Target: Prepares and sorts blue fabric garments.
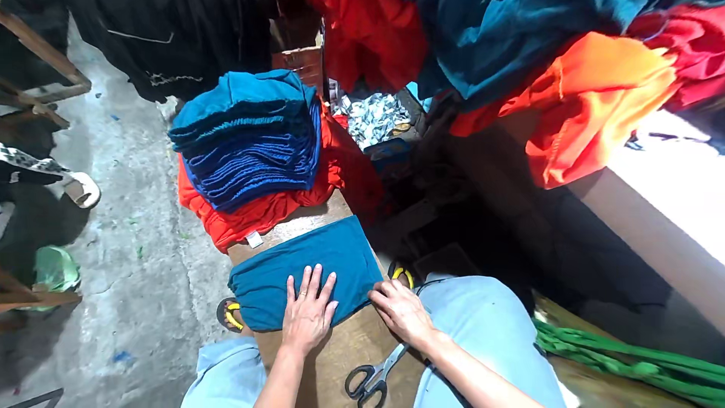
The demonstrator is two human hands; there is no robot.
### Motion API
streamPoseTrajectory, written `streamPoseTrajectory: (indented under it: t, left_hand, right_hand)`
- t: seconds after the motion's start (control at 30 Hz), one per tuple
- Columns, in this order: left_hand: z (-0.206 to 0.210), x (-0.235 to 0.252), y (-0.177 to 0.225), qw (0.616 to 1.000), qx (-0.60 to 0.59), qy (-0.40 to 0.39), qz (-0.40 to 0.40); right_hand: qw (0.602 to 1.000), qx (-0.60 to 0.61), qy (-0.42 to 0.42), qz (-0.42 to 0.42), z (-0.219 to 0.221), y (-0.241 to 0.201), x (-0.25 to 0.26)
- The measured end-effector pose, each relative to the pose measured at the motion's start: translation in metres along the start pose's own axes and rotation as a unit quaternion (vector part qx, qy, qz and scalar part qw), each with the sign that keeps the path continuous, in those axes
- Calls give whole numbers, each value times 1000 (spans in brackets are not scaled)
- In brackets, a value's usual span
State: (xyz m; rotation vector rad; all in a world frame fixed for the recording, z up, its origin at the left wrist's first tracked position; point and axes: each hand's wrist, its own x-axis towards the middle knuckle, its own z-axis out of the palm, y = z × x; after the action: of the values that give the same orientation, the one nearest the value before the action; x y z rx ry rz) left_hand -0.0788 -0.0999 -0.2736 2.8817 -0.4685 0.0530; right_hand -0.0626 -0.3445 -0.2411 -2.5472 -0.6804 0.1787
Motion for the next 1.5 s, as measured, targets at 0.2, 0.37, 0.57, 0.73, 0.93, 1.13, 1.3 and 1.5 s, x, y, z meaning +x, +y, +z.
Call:
streamPoseTrajectory:
  t: [0.2,0.37,0.57,0.73,0.93,1.13,1.3,1.5]
  left_hand:
    - [-6,2,-2,999,0,-54,-2]
    - [-22,16,14,999,-29,-24,-24]
    - [-22,96,31,999,-41,10,-26]
    - [8,126,11,999,-8,-42,-29]
    - [4,124,11,998,-11,-53,-36]
    - [-3,103,25,996,-1,57,-73]
    - [-1,101,25,993,-26,-54,-104]
    - [-50,36,13,975,-78,133,-162]
  right_hand:
    - [997,-47,-5,-61,-6,10,-9]
    - [991,-65,83,-79,2,14,-14]
    - [997,-67,2,-30,14,8,-26]
    - [997,-65,-41,-19,8,15,-35]
    - [997,-39,-60,-21,7,15,-33]
    - [998,-35,-49,-12,13,10,-30]
    - [997,-16,-70,-5,6,11,-29]
    - [999,20,21,-24,-9,29,-23]
